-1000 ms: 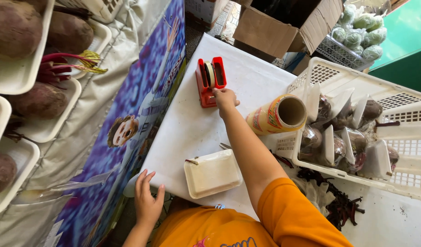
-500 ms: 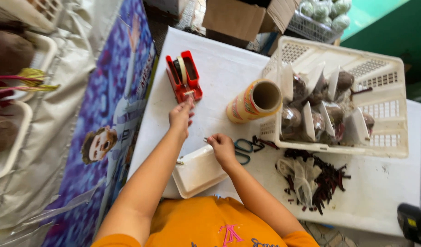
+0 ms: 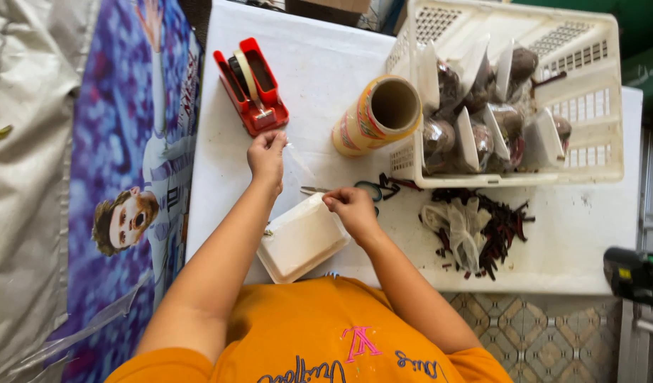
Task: Wrapping fresh beets in plastic film on foam trays for retail packaging.
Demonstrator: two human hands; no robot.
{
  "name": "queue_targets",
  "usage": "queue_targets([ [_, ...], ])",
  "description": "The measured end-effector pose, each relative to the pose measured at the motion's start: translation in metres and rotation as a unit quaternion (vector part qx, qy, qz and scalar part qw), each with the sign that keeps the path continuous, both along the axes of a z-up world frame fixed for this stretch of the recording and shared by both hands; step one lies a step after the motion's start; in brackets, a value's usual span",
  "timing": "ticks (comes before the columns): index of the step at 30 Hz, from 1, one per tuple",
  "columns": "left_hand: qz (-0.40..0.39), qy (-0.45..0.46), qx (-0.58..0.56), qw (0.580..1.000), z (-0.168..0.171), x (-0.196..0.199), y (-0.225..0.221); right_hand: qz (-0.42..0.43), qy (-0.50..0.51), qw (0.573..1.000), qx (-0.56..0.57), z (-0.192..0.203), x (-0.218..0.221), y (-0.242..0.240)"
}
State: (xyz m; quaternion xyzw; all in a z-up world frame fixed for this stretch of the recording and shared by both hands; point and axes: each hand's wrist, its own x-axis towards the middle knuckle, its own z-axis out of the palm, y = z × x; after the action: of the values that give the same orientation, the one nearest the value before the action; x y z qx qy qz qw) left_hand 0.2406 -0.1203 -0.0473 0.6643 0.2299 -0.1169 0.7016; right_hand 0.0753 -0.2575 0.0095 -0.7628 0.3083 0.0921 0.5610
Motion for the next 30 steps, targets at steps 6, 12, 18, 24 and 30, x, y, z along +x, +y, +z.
queue_targets([
  [6,-0.106,-0.136,-0.033,0.985,0.085,-0.071,-0.007,-0.043,-0.016,0.997,0.058,0.030,-0.068,-0.014],
  [12,-0.161,-0.088,0.135,0.974,0.085,-0.116,0.011,-0.022,-0.030,0.999,0.030,0.009,-0.112,0.002],
  [18,-0.211,0.005,0.248,0.945,0.074,-0.118,0.018,-0.037,-0.027,0.997,0.057,-0.011,-0.131,-0.007],
  [24,-0.231,0.024,0.248,0.940,0.059,-0.114,0.018,-0.039,-0.036,0.994,0.095,-0.033,-0.135,-0.008],
  [30,-0.287,0.047,0.326,0.899,0.055,-0.101,0.025,-0.020,-0.041,0.993,0.109,-0.064,-0.127,-0.009],
])
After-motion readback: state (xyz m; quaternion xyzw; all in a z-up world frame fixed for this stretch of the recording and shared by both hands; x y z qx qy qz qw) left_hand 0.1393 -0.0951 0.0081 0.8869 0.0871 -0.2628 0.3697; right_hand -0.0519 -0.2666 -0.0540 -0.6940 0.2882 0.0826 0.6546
